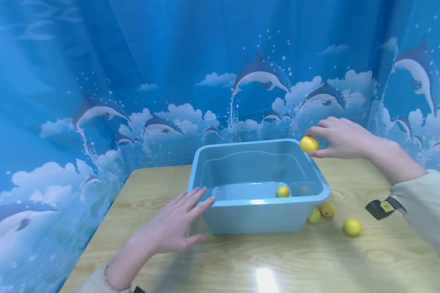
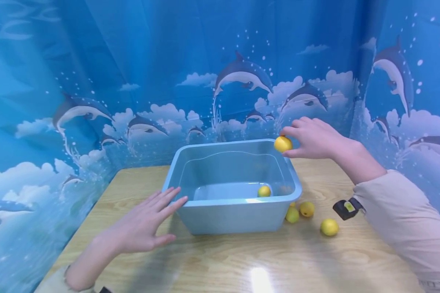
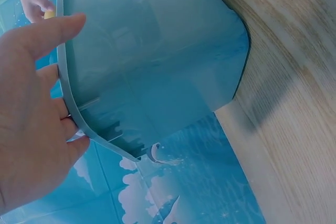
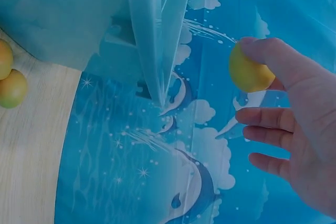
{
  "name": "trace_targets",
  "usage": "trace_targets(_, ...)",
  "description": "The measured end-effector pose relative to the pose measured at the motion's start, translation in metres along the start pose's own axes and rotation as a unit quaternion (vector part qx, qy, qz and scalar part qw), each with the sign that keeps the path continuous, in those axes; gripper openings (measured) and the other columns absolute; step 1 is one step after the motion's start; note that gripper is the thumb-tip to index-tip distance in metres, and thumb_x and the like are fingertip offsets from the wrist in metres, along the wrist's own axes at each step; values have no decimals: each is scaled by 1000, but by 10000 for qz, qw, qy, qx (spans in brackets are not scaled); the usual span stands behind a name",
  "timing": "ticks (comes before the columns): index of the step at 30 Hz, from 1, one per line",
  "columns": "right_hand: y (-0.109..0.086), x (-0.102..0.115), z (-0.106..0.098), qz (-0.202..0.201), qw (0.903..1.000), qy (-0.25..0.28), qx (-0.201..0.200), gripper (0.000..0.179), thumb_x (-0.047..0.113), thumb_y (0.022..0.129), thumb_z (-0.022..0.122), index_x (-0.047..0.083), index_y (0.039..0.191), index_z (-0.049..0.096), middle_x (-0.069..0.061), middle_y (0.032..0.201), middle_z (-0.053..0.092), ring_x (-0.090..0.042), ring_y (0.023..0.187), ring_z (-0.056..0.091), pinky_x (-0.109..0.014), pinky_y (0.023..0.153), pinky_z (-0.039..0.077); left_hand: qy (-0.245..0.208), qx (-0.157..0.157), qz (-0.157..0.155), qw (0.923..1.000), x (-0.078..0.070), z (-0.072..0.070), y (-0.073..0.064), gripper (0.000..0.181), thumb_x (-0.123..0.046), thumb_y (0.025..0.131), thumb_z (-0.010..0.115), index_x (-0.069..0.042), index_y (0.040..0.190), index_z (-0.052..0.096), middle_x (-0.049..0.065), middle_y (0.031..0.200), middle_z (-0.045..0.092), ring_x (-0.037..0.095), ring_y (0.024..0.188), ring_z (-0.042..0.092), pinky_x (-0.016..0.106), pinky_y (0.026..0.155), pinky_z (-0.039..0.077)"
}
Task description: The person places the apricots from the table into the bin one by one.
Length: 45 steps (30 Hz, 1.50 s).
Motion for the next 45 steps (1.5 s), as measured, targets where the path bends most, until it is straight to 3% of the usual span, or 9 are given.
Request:
trace_targets(12,39,-11,14,320,9976,175,597,49,39,80,69,9,118,59,-10,101,58,-28,92,51,-46,73,46,96,-184,74,9998,1,2,0,86,-47,84,62,-21,150,14,11,153,12,29,138,17,46,110,19)
trace_targets(28,54,-14,23,641,9930,423,900,56,47,81,67,9,121,57,-14,107,57,-31,97,52,-50,76,47,49,-174,37,9998,1,3,-1,85,-46,84,63,-22,150,16,10,153,15,26,139,16,44,111,18)
trace_targets(35,45,-13,21,609,9926,500,920,55,48,83,64,8,120,58,-15,112,57,-33,102,52,-54,80,46,32,-227,73,9997,1,4,0,86,-45,84,64,-22,150,15,11,153,15,27,139,16,44,111,19)
trace_targets(45,11,-17,23,577,9940,716,596,46,37,85,65,6,118,60,-14,111,59,-35,104,52,-55,82,44,55,-343,85,9994,1,5,0,87,-44,83,65,-21,150,15,13,153,14,30,138,18,46,110,18)
Point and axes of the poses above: each hand's wrist, its own y-axis towards the middle knuckle, its own z-axis out of the palm, x = y × z, the point moved 5 cm from there along y, towards the middle knuckle
